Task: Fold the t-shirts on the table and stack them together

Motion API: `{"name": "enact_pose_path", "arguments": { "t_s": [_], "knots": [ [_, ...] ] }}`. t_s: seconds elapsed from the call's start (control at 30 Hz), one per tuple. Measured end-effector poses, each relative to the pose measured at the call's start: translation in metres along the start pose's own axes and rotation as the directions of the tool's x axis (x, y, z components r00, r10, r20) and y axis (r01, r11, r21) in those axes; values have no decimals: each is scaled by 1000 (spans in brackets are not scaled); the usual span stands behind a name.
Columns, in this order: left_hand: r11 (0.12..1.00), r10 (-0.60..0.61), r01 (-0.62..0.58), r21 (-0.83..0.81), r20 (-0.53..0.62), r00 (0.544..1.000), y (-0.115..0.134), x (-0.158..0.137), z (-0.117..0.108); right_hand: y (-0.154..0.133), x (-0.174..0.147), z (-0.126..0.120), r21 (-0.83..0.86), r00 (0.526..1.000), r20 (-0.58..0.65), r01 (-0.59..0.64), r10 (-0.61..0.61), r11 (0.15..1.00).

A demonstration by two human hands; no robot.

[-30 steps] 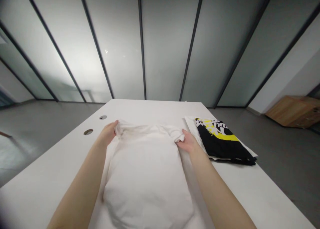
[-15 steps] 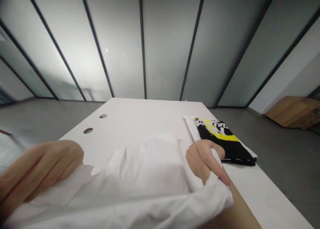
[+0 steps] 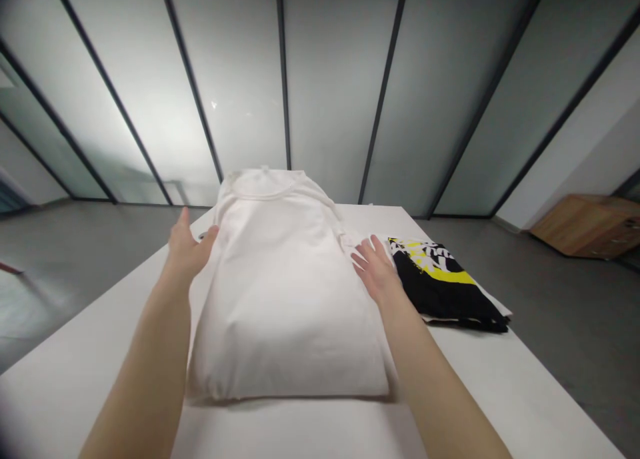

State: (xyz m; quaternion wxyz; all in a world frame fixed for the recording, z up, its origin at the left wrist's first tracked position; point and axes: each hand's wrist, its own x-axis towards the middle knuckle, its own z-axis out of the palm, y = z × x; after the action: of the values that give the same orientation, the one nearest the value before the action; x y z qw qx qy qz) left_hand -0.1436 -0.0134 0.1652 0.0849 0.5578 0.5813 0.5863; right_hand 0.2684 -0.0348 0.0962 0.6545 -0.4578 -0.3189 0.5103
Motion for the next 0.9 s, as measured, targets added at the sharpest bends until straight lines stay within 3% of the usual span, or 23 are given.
{"name": "enact_pose_path", "arguments": {
  "t_s": [0.1, 0.2, 0.27, 0.37, 0.4, 0.43, 0.5, 0.6, 0.73, 0.8, 0.9],
  "knots": [
    [986, 97, -120, 116, 191, 977, -3, -11, 18, 27, 6, 0, -285, 994, -111, -27, -5, 958],
    [947, 68, -207, 247, 473, 878, -6, -30, 39, 47, 2, 1, -552, 999, 41, 4, 22, 834],
    [877, -110, -226, 424, 635, 765, -11, -46, 56, 57, -3, 5, -700, 984, 176, 112, 19, 705],
    [746, -416, -276, 606, 748, 518, -23, -71, 80, 69, -14, 13, -818, 905, 416, 331, 88, 470],
    [720, -459, -298, 627, 752, 473, -27, -79, 86, 73, -18, 15, -833, 865, 480, 397, 146, 386],
    [702, -476, -316, 638, 751, 458, -31, -86, 92, 77, -23, 17, -842, 830, 517, 448, 209, 303],
    [682, -466, -334, 650, 739, 487, -39, -96, 101, 84, -30, 19, -854, 798, 520, 498, 304, 151],
    [684, -415, -364, 633, 747, 519, -50, -101, 109, 94, -32, 20, -883, 843, 448, 469, 296, 3],
    [741, -201, -430, 516, 781, 591, -67, -95, 114, 99, -19, 10, -947, 951, 277, 294, 137, -129],
    [793, -97, -410, 451, 757, 646, -73, -90, 114, 96, -11, 2, -960, 975, 207, 218, 80, -174],
    [813, -85, -342, 471, 677, 731, -73, -80, 110, 88, -3, -12, -964, 988, 150, 153, 32, -217]
  ]
}}
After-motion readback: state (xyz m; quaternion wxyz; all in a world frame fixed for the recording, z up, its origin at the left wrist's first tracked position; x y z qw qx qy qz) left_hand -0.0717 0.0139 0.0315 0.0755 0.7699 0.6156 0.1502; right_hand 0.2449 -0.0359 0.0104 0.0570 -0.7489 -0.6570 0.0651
